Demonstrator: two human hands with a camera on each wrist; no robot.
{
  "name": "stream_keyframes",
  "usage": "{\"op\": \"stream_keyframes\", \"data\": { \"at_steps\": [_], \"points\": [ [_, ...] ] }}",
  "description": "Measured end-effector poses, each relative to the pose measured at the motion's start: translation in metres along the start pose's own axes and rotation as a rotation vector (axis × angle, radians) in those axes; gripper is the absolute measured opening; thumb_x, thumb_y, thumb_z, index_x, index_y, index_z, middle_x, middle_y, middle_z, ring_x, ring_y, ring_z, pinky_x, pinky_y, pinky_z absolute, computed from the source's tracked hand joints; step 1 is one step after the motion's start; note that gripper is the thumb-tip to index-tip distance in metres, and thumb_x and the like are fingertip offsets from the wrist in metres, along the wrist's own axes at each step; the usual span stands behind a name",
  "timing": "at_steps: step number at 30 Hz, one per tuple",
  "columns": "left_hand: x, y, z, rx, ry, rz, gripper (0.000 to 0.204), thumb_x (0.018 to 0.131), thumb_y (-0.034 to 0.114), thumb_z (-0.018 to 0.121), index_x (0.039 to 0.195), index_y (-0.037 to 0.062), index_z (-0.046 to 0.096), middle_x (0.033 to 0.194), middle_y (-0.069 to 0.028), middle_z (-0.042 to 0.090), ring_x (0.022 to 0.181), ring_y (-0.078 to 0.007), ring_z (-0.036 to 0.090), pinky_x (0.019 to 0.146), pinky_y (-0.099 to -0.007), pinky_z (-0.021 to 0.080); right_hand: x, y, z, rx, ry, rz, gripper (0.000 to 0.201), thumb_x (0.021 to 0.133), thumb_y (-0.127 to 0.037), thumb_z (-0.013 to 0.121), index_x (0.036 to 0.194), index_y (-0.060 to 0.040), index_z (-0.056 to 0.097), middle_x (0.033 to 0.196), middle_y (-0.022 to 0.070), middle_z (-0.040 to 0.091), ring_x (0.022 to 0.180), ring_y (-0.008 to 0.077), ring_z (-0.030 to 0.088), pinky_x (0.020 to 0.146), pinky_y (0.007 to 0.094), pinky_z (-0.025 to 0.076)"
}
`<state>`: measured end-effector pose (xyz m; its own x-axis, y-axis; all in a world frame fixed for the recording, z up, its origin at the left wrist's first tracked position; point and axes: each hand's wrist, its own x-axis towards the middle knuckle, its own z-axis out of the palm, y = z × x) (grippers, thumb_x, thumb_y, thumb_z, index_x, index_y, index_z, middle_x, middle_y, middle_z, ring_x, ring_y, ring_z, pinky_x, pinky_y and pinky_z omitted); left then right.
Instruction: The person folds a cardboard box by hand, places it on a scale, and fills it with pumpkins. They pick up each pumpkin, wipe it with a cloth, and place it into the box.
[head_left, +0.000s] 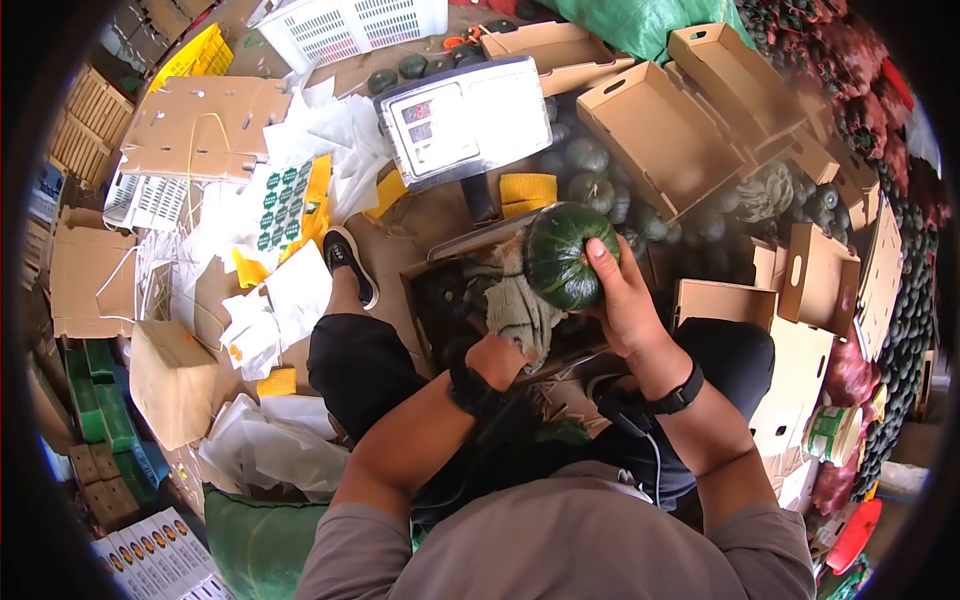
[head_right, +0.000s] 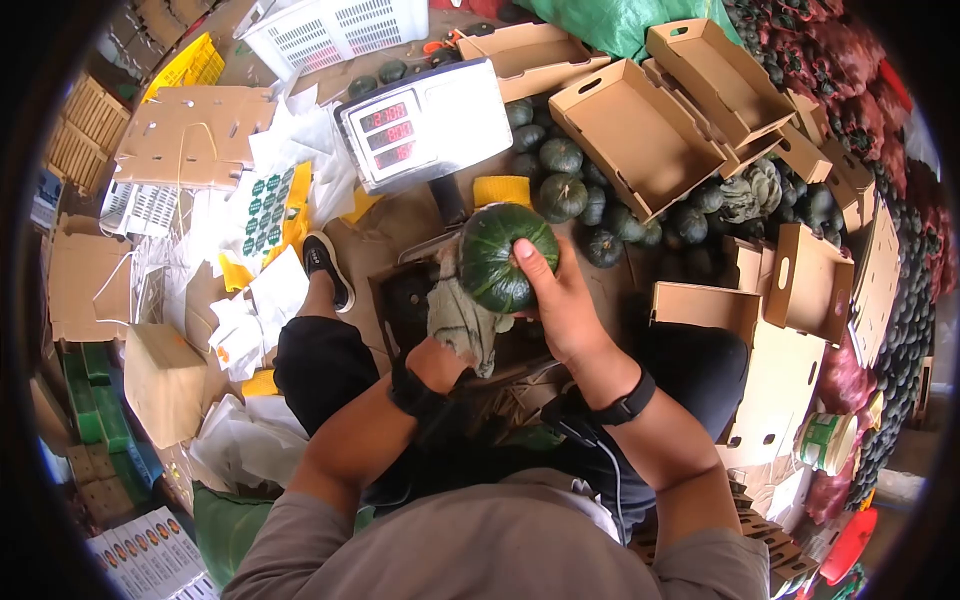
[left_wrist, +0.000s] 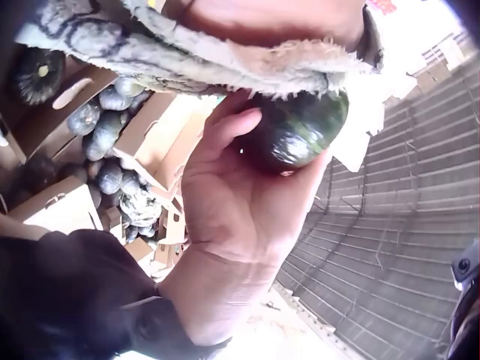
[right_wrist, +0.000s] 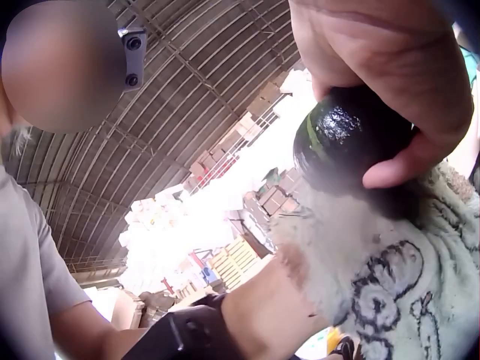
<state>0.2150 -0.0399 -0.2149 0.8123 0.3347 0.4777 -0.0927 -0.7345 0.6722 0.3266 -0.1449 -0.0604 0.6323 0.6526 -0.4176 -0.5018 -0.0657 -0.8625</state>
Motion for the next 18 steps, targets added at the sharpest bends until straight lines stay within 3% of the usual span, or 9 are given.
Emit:
{"op": "stream_keyframes", "data": {
  "at_steps": [1,3,4,7,9,12,14,16,18],
  "points": [
    [0.024,0.021,-0.016,-0.033,-0.060,-0.087,0.035,0.090,0.017,0.052,0.123,0.0067,0.052,0.115,-0.0106,0.058,0.106,-0.0252,0.056,0.091,-0.0353,0.044,-0.001,-0.003,0.003,-0.055,0.059,-0.072,0.058,0.090,-0.036,0.063,0.132,-0.0051,0.038,0.115,0.0086,0.053,0.104,0.0155,0.054,0.085,0.0303,0.048],
    [0.083,0.062,-0.043,-0.060,-0.158,-0.265,0.034,0.092,0.015,0.046,0.124,0.0080,0.052,0.121,-0.0126,0.057,0.112,-0.0294,0.052,0.098,-0.0389,0.040,0.013,0.010,-0.008,-0.326,0.101,-0.430,0.059,0.090,-0.037,0.063,0.130,-0.0023,0.037,0.111,0.0108,0.056,0.098,0.0173,0.057,0.083,0.0309,0.048],
    [0.093,0.065,-0.047,-0.081,-0.064,0.013,0.030,0.091,0.014,0.046,0.119,0.0072,0.056,0.113,-0.0118,0.061,0.105,-0.0296,0.056,0.093,-0.0392,0.043,0.018,0.016,-0.012,-0.461,0.121,-0.605,0.060,0.090,-0.038,0.063,0.129,-0.0009,0.036,0.110,0.0119,0.057,0.095,0.0183,0.058,0.082,0.0313,0.049],
    [0.080,0.050,-0.028,-0.278,0.069,-0.033,0.029,0.092,0.015,0.046,0.118,0.0058,0.056,0.110,-0.0109,0.061,0.103,-0.0281,0.057,0.092,-0.0380,0.044,0.007,0.009,0.001,-0.533,0.129,-0.622,0.055,0.092,-0.034,0.060,0.128,0.0003,0.036,0.109,0.0136,0.058,0.098,0.0181,0.056,0.088,0.0310,0.045],
    [0.074,0.039,-0.021,-0.378,-0.001,-0.171,0.030,0.093,0.015,0.047,0.120,0.0051,0.054,0.114,-0.0106,0.059,0.106,-0.0254,0.056,0.095,-0.0364,0.043,0.004,0.010,0.003,-0.538,0.141,-0.600,0.054,0.092,-0.034,0.060,0.127,0.0001,0.036,0.108,0.0134,0.058,0.098,0.0174,0.056,0.088,0.0309,0.044],
    [0.067,0.032,-0.009,-0.972,0.155,-0.349,0.030,0.093,0.016,0.049,0.120,0.0029,0.052,0.116,-0.0095,0.058,0.106,-0.0223,0.055,0.096,-0.0348,0.042,0.005,0.018,0.005,-0.415,0.102,-0.559,0.054,0.092,-0.033,0.060,0.127,-0.0002,0.037,0.107,0.0131,0.057,0.098,0.0173,0.056,0.088,0.0310,0.045],
    [0.068,0.028,-0.025,-0.785,0.098,-0.337,0.029,0.093,0.015,0.049,0.118,0.0024,0.053,0.114,-0.0091,0.059,0.103,-0.0224,0.056,0.095,-0.0348,0.043,0.004,0.016,0.007,-0.456,0.101,-0.604,0.052,0.092,-0.030,0.061,0.127,-0.0004,0.037,0.110,0.0131,0.056,0.099,0.0175,0.055,0.088,0.0313,0.045],
    [0.084,0.041,-0.046,-0.562,-0.067,-0.291,0.028,0.092,0.019,0.050,0.114,0.0019,0.054,0.109,-0.0093,0.059,0.100,-0.0227,0.057,0.093,-0.0351,0.044,0.003,0.011,0.006,-0.456,0.083,-0.614,0.053,0.090,-0.027,0.065,0.126,-0.0002,0.037,0.112,0.0149,0.056,0.100,0.0208,0.057,0.088,0.0327,0.045],
    [0.099,0.060,-0.073,0.420,-0.426,-0.058,0.028,0.092,0.021,0.050,0.112,0.0019,0.054,0.105,-0.0097,0.060,0.099,-0.0222,0.058,0.091,-0.0344,0.045,0.002,0.005,0.003,-0.707,0.056,-0.677,0.058,0.083,-0.023,0.069,0.126,-0.0003,0.037,0.113,0.0177,0.055,0.101,0.0284,0.058,0.087,0.0355,0.046]
  ]
}}
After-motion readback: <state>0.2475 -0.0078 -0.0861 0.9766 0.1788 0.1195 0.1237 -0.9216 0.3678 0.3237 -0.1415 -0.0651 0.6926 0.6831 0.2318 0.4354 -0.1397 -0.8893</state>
